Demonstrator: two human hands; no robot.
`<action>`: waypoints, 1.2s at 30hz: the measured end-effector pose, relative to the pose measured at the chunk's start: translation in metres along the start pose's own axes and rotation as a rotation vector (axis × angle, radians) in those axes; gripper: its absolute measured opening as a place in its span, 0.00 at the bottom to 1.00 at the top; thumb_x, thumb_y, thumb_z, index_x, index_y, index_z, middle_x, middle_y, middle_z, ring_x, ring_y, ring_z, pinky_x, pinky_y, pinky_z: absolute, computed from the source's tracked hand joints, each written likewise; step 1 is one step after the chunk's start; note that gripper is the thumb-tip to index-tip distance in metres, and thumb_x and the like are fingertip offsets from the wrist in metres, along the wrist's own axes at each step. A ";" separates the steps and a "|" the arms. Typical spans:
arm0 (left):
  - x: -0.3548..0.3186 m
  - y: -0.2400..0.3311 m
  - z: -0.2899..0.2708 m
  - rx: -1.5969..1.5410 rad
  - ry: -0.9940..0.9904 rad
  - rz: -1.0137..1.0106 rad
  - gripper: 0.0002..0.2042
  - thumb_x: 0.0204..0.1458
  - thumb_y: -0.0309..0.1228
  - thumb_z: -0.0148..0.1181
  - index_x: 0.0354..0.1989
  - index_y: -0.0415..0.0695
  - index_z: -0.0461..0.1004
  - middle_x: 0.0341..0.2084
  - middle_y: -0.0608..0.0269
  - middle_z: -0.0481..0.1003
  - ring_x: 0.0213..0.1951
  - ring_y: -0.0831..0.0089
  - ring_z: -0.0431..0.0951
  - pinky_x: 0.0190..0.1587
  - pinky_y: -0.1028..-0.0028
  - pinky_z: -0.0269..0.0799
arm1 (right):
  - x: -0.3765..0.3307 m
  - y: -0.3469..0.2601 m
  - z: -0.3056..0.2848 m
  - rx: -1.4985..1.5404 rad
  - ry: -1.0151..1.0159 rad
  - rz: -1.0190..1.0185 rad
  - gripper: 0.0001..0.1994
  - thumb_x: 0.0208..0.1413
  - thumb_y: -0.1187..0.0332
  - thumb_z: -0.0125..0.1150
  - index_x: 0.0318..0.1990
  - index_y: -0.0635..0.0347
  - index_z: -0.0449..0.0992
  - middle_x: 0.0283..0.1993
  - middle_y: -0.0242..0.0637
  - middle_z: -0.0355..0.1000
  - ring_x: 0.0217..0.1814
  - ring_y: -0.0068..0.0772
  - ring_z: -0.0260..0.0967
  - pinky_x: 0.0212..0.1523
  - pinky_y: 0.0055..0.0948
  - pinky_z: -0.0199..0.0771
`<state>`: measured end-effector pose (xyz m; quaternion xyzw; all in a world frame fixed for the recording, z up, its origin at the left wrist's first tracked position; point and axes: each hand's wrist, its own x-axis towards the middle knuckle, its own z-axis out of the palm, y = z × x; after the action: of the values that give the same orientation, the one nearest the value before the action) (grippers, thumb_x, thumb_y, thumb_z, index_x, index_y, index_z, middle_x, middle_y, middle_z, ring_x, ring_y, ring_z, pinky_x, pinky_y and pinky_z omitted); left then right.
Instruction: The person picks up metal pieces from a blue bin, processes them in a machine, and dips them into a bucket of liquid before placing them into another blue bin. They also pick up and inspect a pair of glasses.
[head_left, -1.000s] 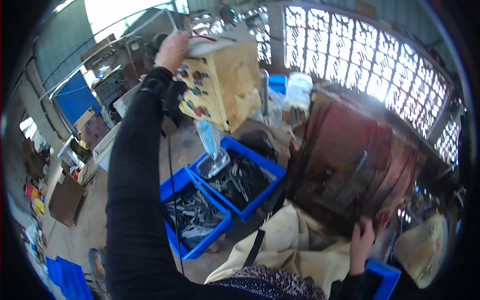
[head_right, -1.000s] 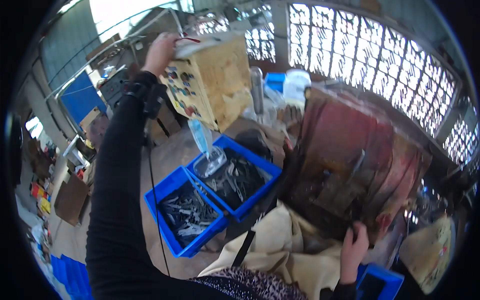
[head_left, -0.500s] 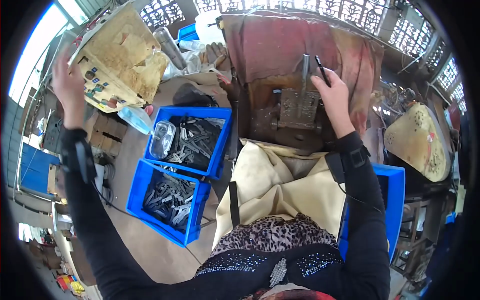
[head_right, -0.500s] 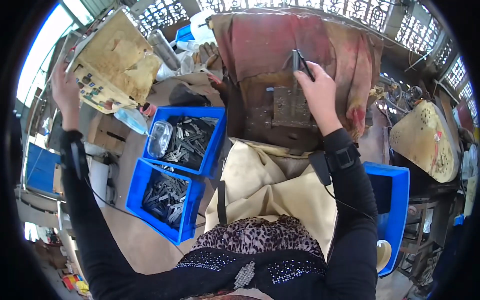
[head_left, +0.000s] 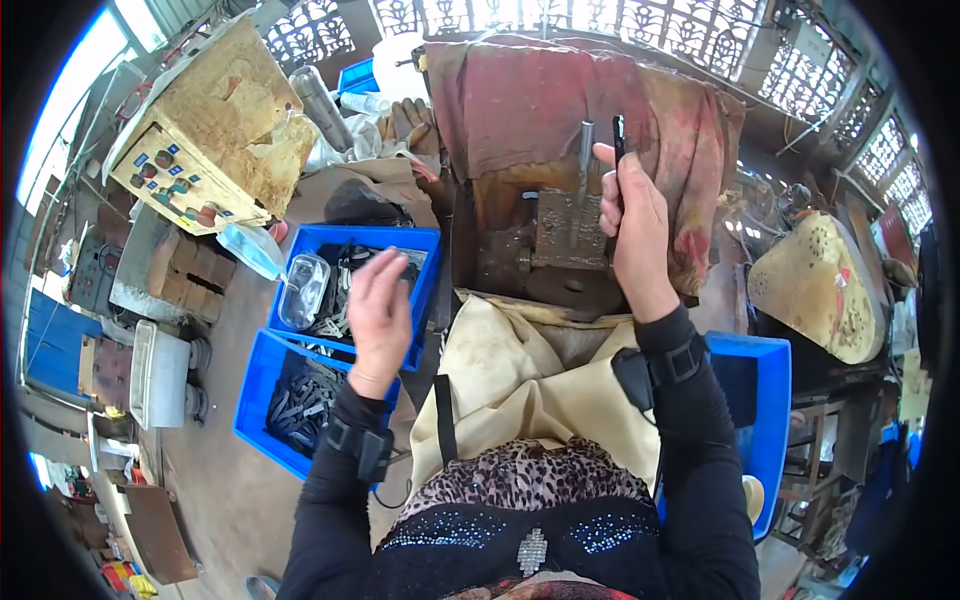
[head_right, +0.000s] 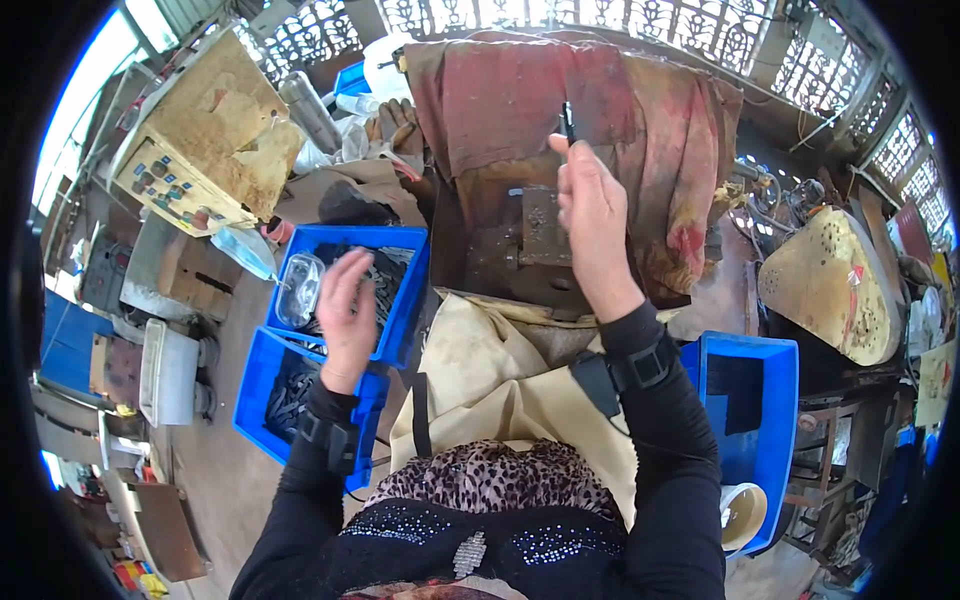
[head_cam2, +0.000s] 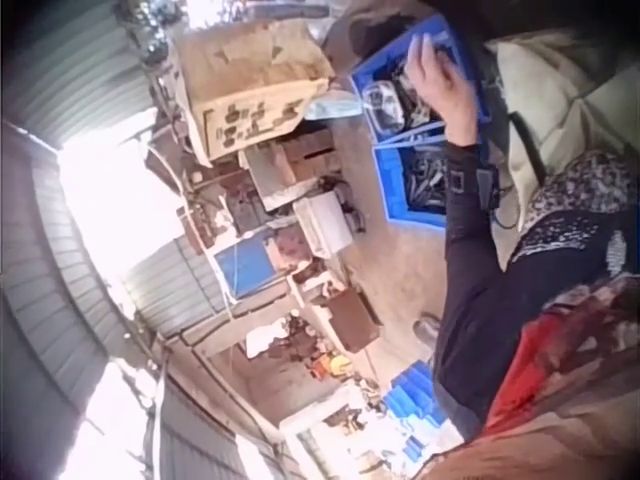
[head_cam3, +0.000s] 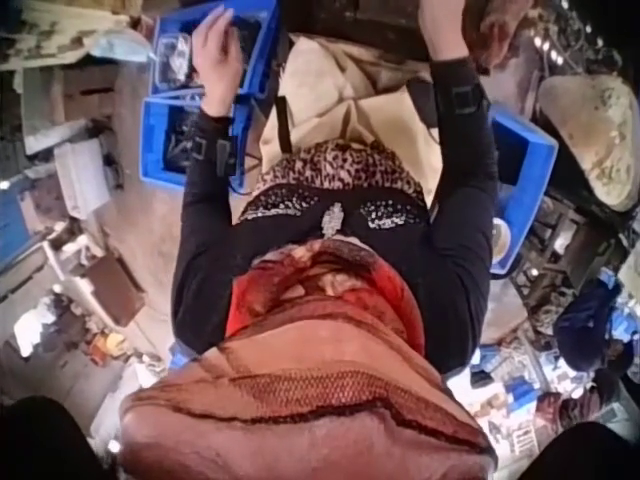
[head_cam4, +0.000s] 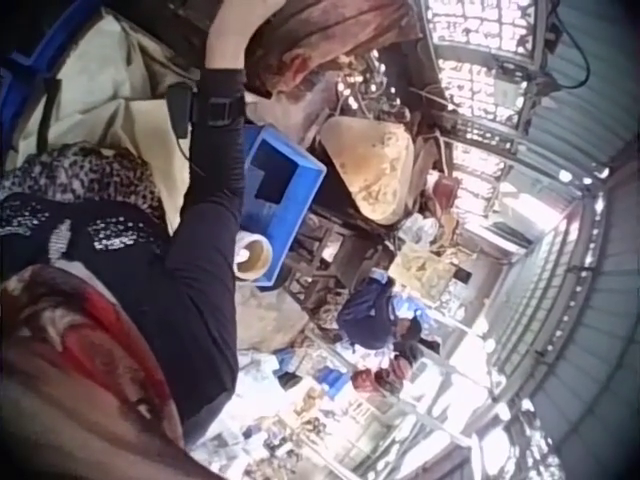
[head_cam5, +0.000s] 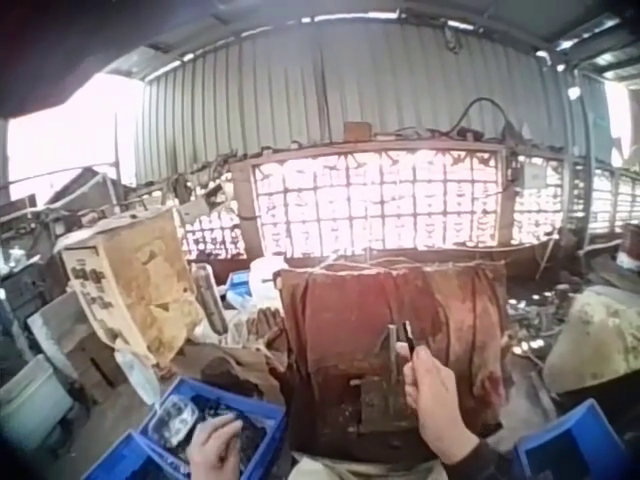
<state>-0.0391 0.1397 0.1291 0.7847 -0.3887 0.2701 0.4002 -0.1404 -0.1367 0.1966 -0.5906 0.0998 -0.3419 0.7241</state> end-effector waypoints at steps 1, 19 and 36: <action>-0.007 0.006 0.007 -0.019 -0.025 -0.045 0.17 0.47 0.16 0.57 0.47 0.41 0.75 0.48 0.53 0.74 0.48 0.56 0.74 0.52 0.64 0.70 | -0.007 -0.002 0.007 0.034 -0.019 0.005 0.20 0.68 0.57 0.45 0.55 0.65 0.71 0.28 0.19 0.55 0.24 0.09 0.50 0.23 0.13 0.50; -0.032 0.032 0.040 -0.062 -0.194 -0.057 0.16 0.46 0.16 0.56 0.45 0.40 0.75 0.46 0.53 0.74 0.48 0.54 0.73 0.51 0.63 0.70 | -0.033 0.000 0.042 0.526 0.204 0.088 0.05 0.65 0.65 0.52 0.40 0.55 0.67 0.30 0.25 0.61 0.29 0.20 0.61 0.26 0.25 0.62; -0.004 -0.006 0.112 -0.068 -0.290 0.050 0.15 0.47 0.18 0.57 0.45 0.41 0.76 0.46 0.55 0.75 0.48 0.55 0.73 0.51 0.64 0.70 | -0.005 0.042 0.023 0.355 0.351 0.109 0.07 0.63 0.65 0.55 0.34 0.54 0.66 0.25 0.24 0.60 0.24 0.15 0.58 0.20 0.19 0.57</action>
<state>-0.0236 0.0497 0.0641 0.7914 -0.4709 0.1506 0.3596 -0.1152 -0.1125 0.1630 -0.3798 0.1939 -0.4118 0.8053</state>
